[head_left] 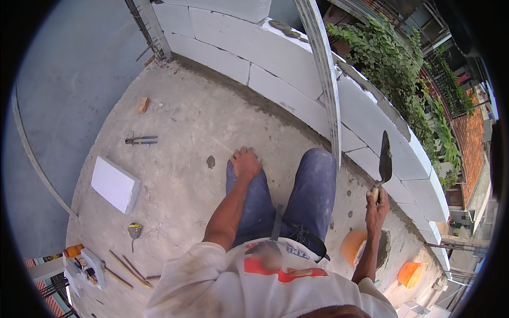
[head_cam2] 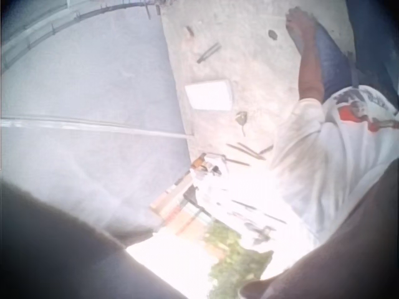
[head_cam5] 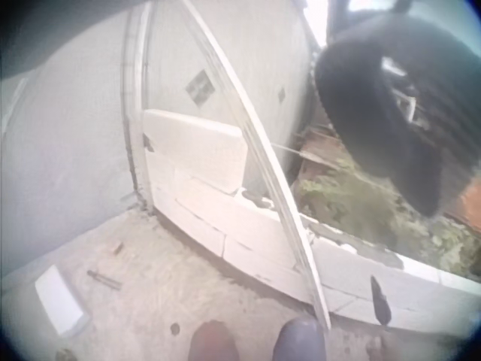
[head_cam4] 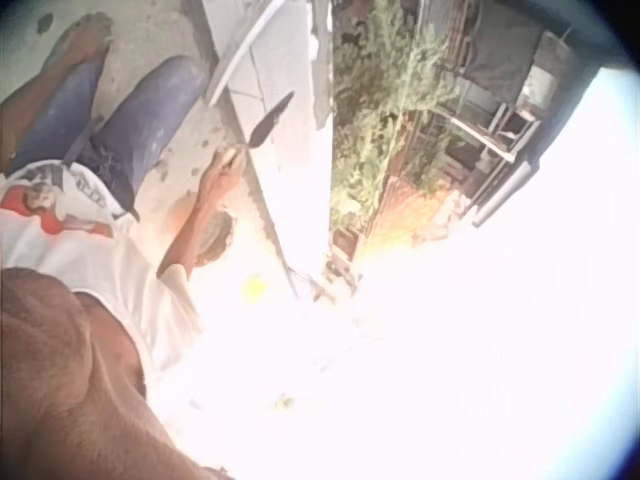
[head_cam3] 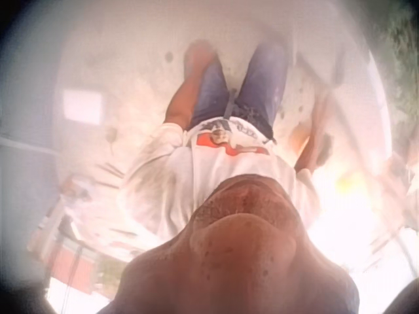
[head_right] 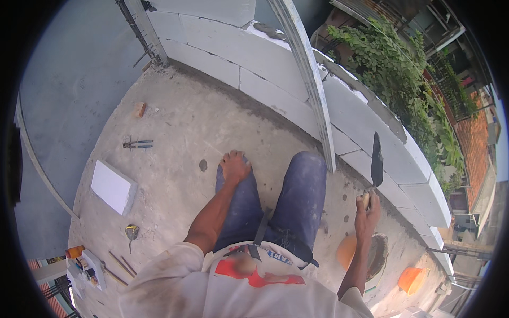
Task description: The person installs white rectangular tiles onto a curved concrete ledge. They use a trowel to apply cement mortar from a bucket, place the tiles, and tap them into position with a hammer. The person works along the ledge, filling gaps and securing the tiles.
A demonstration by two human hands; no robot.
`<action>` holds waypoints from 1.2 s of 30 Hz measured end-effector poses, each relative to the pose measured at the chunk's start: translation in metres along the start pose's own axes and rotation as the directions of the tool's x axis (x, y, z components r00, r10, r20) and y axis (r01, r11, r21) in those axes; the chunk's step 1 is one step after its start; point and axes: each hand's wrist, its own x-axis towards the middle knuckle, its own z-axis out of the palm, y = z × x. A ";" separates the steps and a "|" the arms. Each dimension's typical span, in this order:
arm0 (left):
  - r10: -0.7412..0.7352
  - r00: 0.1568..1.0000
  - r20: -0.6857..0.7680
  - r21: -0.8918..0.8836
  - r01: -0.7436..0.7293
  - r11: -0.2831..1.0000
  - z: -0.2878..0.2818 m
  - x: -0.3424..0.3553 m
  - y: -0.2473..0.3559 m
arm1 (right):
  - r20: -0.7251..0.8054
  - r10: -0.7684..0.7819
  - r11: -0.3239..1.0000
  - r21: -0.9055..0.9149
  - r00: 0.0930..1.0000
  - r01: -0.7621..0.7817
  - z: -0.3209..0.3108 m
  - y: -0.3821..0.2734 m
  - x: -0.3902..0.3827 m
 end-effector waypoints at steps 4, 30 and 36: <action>-0.003 1.000 0.002 0.005 0.003 1.000 -0.005 0.004 0.008 | 0.132 0.575 0.747 0.320 0.808 -0.583 -0.064 0.044 -0.047; 0.287 0.954 0.082 0.006 -0.288 0.958 0.005 0.023 -0.015 | 0.125 0.595 0.472 -0.854 0.794 -0.219 -0.123 0.233 -0.175; 0.349 0.932 0.096 -0.086 -0.342 0.936 0.006 0.022 -0.009 | 0.028 0.761 0.594 -0.431 0.648 -0.679 -0.165 0.232 -0.202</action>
